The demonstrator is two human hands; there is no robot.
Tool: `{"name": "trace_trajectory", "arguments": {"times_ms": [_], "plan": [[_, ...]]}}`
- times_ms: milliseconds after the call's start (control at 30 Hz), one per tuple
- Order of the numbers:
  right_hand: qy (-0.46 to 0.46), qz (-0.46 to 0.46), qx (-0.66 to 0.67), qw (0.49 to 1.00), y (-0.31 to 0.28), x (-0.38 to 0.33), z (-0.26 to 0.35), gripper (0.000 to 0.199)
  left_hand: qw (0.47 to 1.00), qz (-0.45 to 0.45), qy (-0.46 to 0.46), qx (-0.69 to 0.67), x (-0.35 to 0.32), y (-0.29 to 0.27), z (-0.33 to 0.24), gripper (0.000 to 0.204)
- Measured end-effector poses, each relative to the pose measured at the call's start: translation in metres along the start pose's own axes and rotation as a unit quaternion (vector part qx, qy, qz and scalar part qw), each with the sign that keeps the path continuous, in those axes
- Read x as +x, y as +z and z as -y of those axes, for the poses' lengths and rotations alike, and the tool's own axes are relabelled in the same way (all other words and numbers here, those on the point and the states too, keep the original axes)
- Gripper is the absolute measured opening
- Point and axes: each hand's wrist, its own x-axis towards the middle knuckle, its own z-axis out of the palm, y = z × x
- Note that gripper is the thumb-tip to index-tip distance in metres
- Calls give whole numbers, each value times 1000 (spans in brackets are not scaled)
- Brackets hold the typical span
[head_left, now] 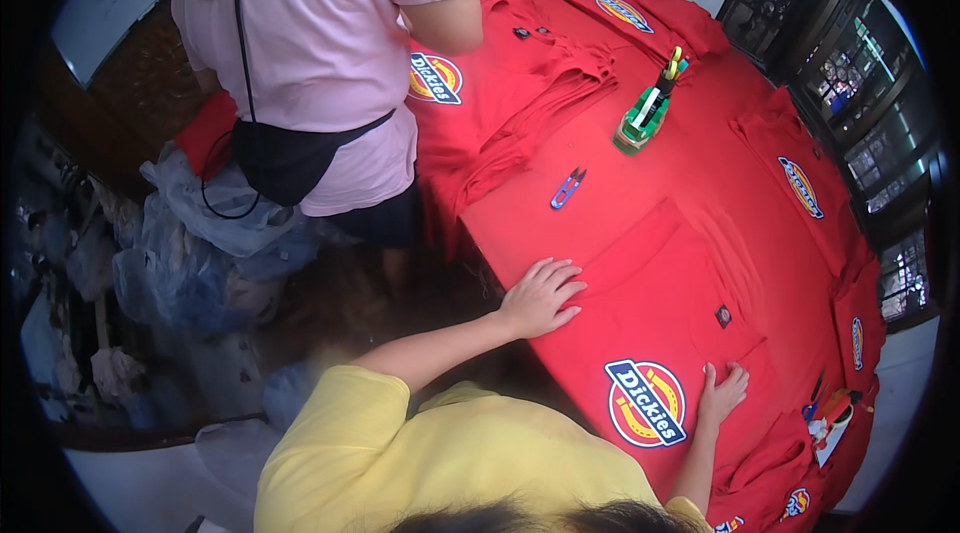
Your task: The person picks up a red shirt, lays it flat on a table, and uses a small tool to trim loose threads from the collar area before folding the garment and placing it on a stack.
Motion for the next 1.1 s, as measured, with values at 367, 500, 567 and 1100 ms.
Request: {"name": "trace_trajectory", "arguments": {"times_ms": [367,500,567,1100], "plan": [[-193,128,188,954,-60,-93,113,31,979,47,195,-41,11,2,-39,27],[-196,101,167,961,-42,-143,84,24,920,202,292,-165,12,25,-99,38],[-138,108,193,965,-44,-144,83,23,912,227,316,-127,8,32,-123,42],[92,77,551,826,-125,-136,129,79,690,314,-63,-649,76,5,-202,49]]}}
